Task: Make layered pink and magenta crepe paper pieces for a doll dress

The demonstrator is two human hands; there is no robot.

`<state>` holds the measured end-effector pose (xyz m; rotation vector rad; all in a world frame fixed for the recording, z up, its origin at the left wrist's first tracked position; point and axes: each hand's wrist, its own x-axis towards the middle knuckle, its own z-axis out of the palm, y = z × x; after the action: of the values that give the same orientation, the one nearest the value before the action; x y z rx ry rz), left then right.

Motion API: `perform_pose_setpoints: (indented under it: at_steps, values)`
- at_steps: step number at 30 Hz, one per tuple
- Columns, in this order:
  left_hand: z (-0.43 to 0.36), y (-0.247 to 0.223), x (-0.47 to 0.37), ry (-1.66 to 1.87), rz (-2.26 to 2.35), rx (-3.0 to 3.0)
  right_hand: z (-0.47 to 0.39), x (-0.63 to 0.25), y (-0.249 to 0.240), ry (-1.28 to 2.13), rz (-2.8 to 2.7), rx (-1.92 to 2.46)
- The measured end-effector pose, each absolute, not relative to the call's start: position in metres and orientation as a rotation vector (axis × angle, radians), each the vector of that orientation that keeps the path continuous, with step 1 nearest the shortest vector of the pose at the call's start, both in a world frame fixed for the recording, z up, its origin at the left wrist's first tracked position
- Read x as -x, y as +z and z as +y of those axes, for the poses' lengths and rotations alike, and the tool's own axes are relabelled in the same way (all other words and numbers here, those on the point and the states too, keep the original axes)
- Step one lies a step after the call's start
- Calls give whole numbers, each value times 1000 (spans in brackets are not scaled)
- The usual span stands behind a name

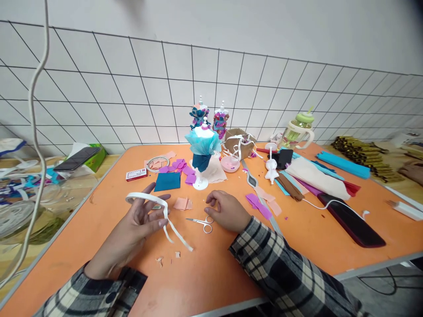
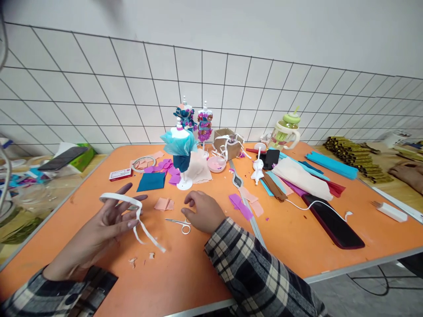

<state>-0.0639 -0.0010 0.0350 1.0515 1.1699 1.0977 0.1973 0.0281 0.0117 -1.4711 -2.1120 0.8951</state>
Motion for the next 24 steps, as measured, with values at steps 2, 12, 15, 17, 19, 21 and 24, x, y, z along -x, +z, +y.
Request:
perform_pose_setpoints:
  at_steps: [2,12,15,17,19,21,24]
  values:
    - [0,35,65,1108,1177,-1085,25,-198,11,815,-2238,1524]
    - [-2,36,63,1169,1153,-1112,4,-186,8,559,-2596,1760]
    - [-2,36,63,1158,1165,-1129,2,-185,9,526,-2585,1820]
    - [-3,35,63,1153,1183,-1130,2,-183,9,486,-2553,1874]
    - [-4,32,59,1149,1192,-1136,1,-180,9,440,-2471,1847]
    - [-8,28,53,1100,1158,-1153,0,-176,10,523,-2302,1639]
    - [-16,23,41,932,1015,-1182,-3,-167,8,893,-1976,1300]
